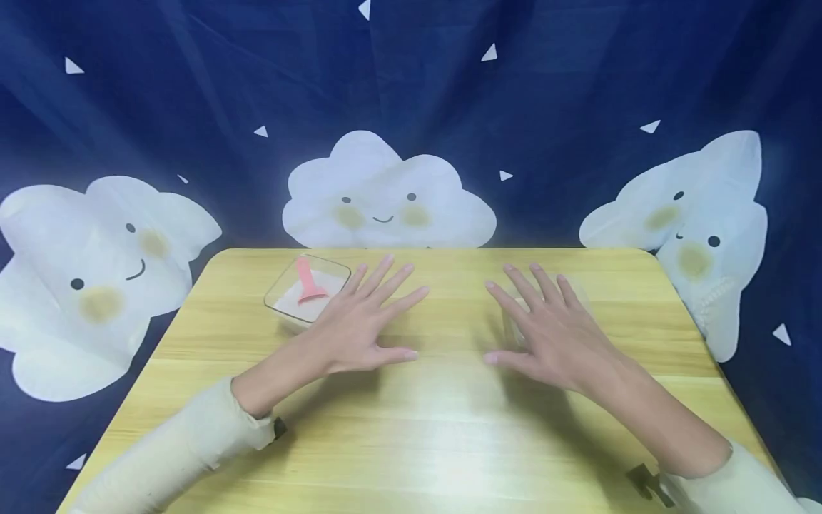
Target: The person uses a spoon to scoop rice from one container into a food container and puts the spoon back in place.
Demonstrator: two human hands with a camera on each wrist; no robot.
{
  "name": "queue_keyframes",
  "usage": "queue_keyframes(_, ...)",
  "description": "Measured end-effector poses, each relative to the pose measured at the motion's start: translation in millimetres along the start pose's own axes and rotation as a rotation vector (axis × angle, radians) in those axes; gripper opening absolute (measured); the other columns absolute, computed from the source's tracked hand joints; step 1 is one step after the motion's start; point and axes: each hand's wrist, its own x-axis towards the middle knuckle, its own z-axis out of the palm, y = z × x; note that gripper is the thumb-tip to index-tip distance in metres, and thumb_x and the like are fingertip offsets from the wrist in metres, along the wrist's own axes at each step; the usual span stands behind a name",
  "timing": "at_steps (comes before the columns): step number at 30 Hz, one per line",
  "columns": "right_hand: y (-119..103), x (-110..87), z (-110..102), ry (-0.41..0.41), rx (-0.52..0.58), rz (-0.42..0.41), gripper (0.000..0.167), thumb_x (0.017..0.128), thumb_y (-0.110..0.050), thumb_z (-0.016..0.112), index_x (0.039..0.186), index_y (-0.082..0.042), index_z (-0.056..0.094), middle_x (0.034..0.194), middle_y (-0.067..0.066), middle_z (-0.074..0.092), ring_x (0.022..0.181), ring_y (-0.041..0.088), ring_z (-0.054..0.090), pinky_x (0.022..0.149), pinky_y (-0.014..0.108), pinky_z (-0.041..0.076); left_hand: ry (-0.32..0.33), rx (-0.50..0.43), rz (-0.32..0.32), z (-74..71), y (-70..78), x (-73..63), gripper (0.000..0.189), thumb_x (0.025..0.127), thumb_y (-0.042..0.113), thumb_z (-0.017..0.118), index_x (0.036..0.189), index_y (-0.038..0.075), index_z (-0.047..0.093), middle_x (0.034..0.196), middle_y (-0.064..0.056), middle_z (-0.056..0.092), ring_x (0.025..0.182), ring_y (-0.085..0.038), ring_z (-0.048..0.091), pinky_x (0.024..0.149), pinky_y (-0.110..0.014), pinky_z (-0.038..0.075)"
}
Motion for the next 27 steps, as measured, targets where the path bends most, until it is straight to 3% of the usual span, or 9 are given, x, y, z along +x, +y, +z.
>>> queue_keyframes(6, 4.4, -1.8, 2.8, 0.010, -0.011, -0.009, 0.099, 0.089, -0.074, 0.062, 0.167, -0.029, 0.020, 0.176, 0.011, 0.014, 0.160, 0.048, 0.013, 0.120, 0.074, 0.021, -0.015, 0.019, -0.009, 4.9, 4.1, 4.9, 0.089, 0.090, 0.090, 0.026, 0.165, 0.044, 0.013, 0.176, 0.002, 0.002, 0.164, -0.026, -0.007, 0.131, -0.059, 0.010)
queue_keyframes(18, 15.5, -8.1, 6.4, 0.015, 0.018, 0.039, 0.098, 0.088, -0.070, 0.066, 0.166, -0.030, 0.021, 0.175, 0.010, 0.015, 0.161, 0.045, 0.011, 0.124, 0.071, 0.017, -0.035, 0.011, -0.022, 11.0, 8.8, 14.0, 0.089, 0.091, 0.090, 0.022, 0.165, 0.044, 0.005, 0.176, 0.002, 0.002, 0.164, -0.027, -0.005, 0.132, -0.056, 0.006)
queue_keyframes(27, 24.0, -12.5, 10.5, 0.049, 0.020, 0.045, 0.100, 0.088, -0.068, 0.067, 0.167, -0.028, 0.021, 0.175, 0.012, 0.016, 0.161, 0.045, 0.011, 0.123, 0.071, 0.017, -0.024, -0.026, -0.032, 16.6, 12.4, 20.5, 0.088, 0.092, 0.088, 0.023, 0.165, 0.043, 0.008, 0.176, -0.002, 0.012, 0.165, -0.028, -0.001, 0.131, -0.058, 0.012)
